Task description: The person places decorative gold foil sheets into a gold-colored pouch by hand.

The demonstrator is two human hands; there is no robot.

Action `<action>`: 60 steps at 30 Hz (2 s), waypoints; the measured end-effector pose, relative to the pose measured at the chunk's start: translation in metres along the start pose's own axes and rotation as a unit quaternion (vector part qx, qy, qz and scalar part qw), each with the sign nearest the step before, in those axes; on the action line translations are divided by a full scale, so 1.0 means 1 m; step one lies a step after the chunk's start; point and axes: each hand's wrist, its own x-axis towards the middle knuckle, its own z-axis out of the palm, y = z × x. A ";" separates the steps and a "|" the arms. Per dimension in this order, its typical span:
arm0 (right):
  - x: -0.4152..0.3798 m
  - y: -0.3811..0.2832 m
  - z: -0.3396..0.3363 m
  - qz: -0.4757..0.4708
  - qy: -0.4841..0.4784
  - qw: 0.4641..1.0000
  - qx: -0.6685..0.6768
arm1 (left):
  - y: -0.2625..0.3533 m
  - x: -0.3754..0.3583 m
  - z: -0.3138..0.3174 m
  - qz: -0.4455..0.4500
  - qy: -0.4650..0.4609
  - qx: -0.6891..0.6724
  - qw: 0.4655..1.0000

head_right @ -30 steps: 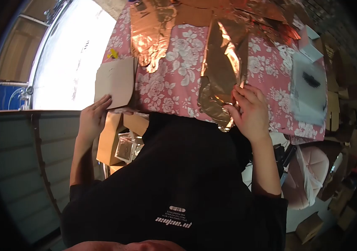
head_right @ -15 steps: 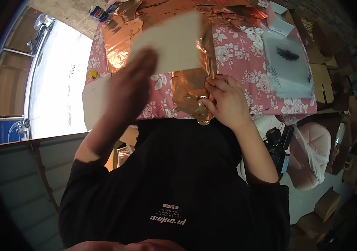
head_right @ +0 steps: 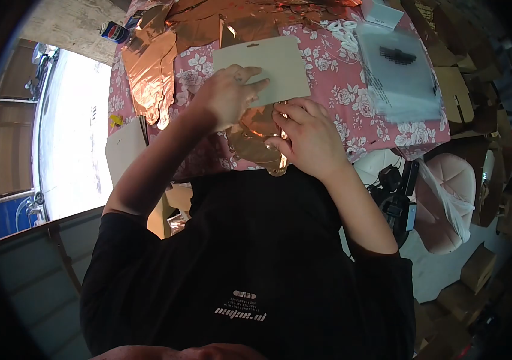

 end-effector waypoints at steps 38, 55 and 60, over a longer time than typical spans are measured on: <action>0.009 -0.010 -0.031 -0.071 -0.229 0.971 0.000 | -0.069 0.024 0.014 0.076 0.021 -0.129 0.989; 0.076 0.052 -0.009 0.161 0.066 0.870 0.461 | -0.093 0.034 0.022 0.090 0.030 -0.211 0.973; 0.103 0.073 0.005 0.242 0.074 0.776 0.578 | -0.097 0.032 0.036 -0.058 -0.030 -0.348 0.935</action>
